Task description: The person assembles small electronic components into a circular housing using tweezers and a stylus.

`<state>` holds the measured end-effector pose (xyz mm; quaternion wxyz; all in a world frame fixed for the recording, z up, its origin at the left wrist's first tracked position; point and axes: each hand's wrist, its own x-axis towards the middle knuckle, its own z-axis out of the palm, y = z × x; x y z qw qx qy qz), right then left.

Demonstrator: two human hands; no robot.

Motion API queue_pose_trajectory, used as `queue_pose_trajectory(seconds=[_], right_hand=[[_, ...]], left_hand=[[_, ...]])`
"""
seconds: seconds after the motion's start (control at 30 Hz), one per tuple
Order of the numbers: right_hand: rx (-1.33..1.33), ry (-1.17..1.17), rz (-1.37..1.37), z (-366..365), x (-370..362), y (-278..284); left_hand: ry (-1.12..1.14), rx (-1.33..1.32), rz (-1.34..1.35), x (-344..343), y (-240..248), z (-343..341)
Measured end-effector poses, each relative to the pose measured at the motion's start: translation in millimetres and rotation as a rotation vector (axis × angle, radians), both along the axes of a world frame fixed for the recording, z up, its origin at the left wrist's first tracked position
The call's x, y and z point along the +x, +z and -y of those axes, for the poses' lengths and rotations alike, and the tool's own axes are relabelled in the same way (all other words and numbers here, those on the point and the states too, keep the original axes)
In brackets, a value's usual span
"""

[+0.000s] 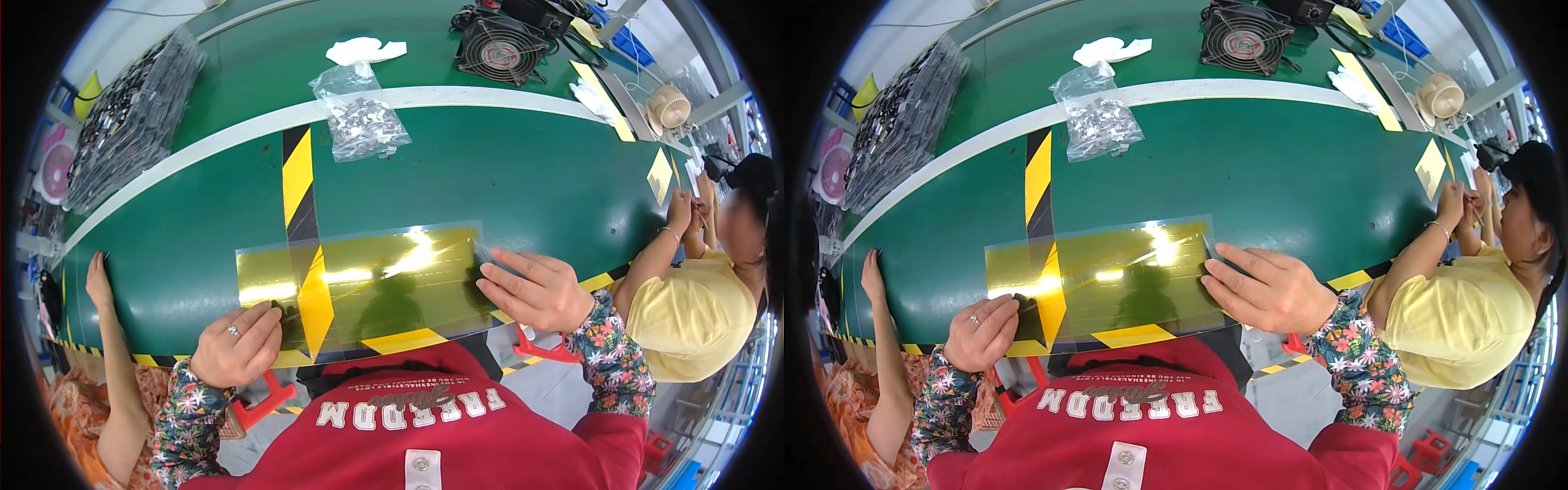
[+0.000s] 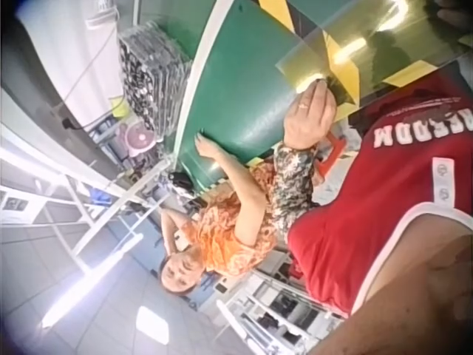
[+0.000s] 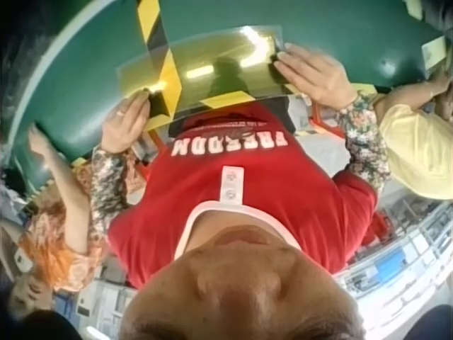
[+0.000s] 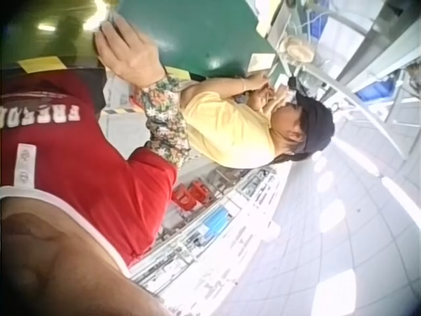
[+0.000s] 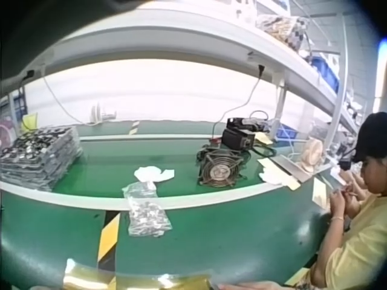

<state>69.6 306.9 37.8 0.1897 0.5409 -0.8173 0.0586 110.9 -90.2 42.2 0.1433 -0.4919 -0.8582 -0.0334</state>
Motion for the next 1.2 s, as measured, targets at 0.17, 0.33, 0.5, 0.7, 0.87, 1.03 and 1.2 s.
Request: queue_pose_trajectory(seconds=[0.17, 0.33, 0.5, 0.7, 0.87, 1.03, 1.2], right_hand=[[-0.010, -0.004, 0.008, 1.3, 0.8, -2.3], [0.024, -0.006, 0.009, 1.7, 0.8, -1.5], [0.087, 0.014, 0.006, 4.0, 0.8, 5.0], [0.207, 0.045, 0.007, 8.2, 1.8, 14.7], [0.297, 0.077, -0.031, 11.6, 3.3, 19.9], [0.328, 0.106, -0.048, 12.3, 1.9, 20.5], [0.335, 0.094, -0.027, 11.6, 1.0, 19.6]], left_hand=[[0.000, -0.001, -0.004, -1.5, -0.8, -0.2], [-0.003, -0.012, -0.007, -3.3, -0.6, -0.6], [-0.007, -0.044, -0.020, -5.3, 2.6, -3.2], [-0.021, -0.093, -0.005, -5.8, 0.5, -3.2], [-0.011, -0.104, 0.000, -4.5, -1.2, -3.0], [-0.010, -0.111, -0.004, -5.1, -1.8, -3.1], [-0.005, -0.111, -0.001, -5.4, -3.0, -3.0]])
